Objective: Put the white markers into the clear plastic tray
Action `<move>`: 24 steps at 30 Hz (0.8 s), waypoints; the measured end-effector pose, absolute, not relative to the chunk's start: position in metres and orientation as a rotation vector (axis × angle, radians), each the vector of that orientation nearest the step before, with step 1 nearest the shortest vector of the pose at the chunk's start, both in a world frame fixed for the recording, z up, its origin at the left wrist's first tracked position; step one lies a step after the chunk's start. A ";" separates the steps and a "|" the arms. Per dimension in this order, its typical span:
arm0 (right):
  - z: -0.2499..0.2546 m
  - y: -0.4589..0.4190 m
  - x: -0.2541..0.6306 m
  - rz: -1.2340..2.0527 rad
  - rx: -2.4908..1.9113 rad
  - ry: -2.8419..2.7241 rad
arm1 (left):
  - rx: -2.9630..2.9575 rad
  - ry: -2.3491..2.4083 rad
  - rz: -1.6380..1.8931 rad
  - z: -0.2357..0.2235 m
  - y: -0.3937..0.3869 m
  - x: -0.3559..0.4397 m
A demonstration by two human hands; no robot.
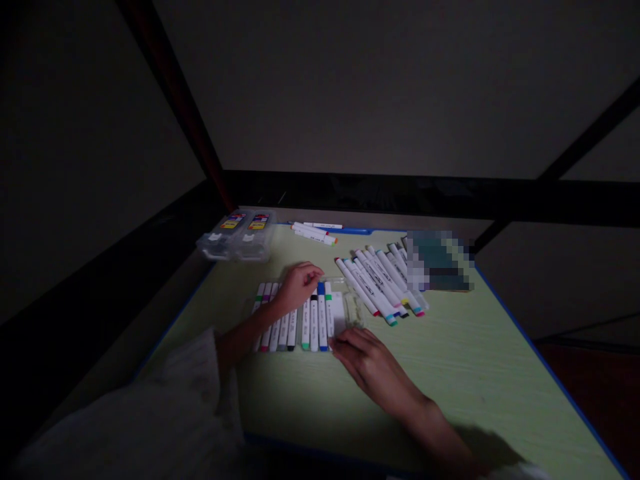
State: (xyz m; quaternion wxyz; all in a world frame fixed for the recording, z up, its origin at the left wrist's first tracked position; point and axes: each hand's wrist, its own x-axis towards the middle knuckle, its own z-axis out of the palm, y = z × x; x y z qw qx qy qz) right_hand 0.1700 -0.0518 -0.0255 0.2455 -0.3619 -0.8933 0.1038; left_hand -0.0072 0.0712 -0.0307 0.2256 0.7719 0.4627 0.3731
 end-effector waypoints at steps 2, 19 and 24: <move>-0.026 -0.052 0.170 0.284 -0.989 -2.441 | 2.089 1.293 1.031 -0.025 0.075 -0.008; -0.024 -0.053 0.168 0.255 -0.997 -2.443 | 1.667 1.457 1.412 0.022 0.161 0.028; -0.021 -0.053 0.166 0.232 -1.001 -2.447 | 1.601 1.573 1.554 -0.007 0.172 0.021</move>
